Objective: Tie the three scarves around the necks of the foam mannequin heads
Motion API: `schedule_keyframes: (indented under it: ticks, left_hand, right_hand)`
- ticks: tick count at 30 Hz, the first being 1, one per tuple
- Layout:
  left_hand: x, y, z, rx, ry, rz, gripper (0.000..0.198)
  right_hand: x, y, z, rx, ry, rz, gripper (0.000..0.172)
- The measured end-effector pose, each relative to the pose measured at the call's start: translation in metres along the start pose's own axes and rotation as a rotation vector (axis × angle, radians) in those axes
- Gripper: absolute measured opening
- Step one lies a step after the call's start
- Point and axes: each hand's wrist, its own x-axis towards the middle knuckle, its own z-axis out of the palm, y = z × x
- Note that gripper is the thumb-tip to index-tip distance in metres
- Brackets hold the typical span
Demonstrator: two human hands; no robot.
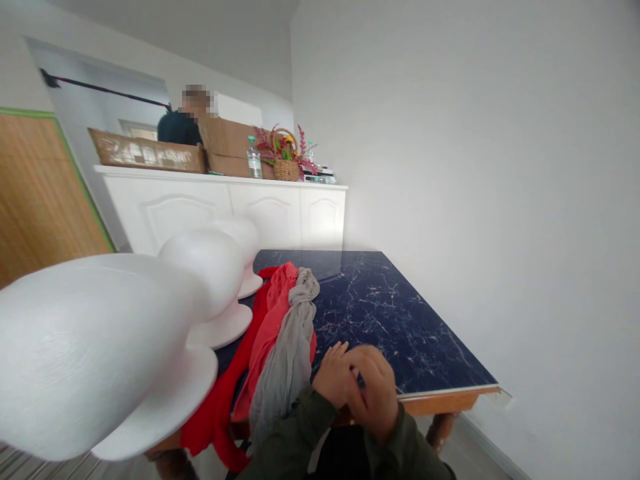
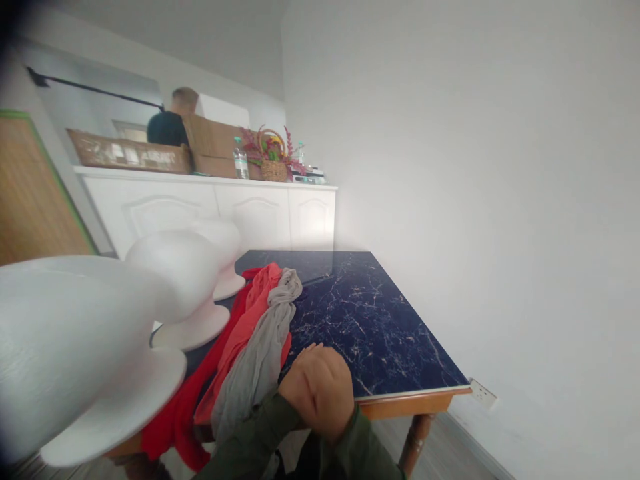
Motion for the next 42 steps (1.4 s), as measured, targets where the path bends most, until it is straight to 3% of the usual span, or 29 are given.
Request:
schedule_keyframes:
  ticks: [4,8,22,42]
  left_hand:
    - [0.0,-0.006,0.01,0.037,0.034,0.056,0.043]
    - [0.0,-0.009,0.014,0.058,0.026,0.061,0.043]
    - [-0.002,-0.008,0.014,0.089,-0.015,0.036,0.045]
    - [-0.002,-0.008,0.014,0.089,-0.067,0.022,0.047]
  right_hand:
    - [-0.009,0.037,0.033,-0.037,-0.175,0.256,0.035]
    - [-0.018,0.057,0.051,0.017,-0.318,0.318,0.039]
    - [-0.015,0.049,0.043,-0.017,-0.393,0.358,0.042]
    - [-0.017,0.051,0.044,-0.003,-0.373,0.348,0.04]
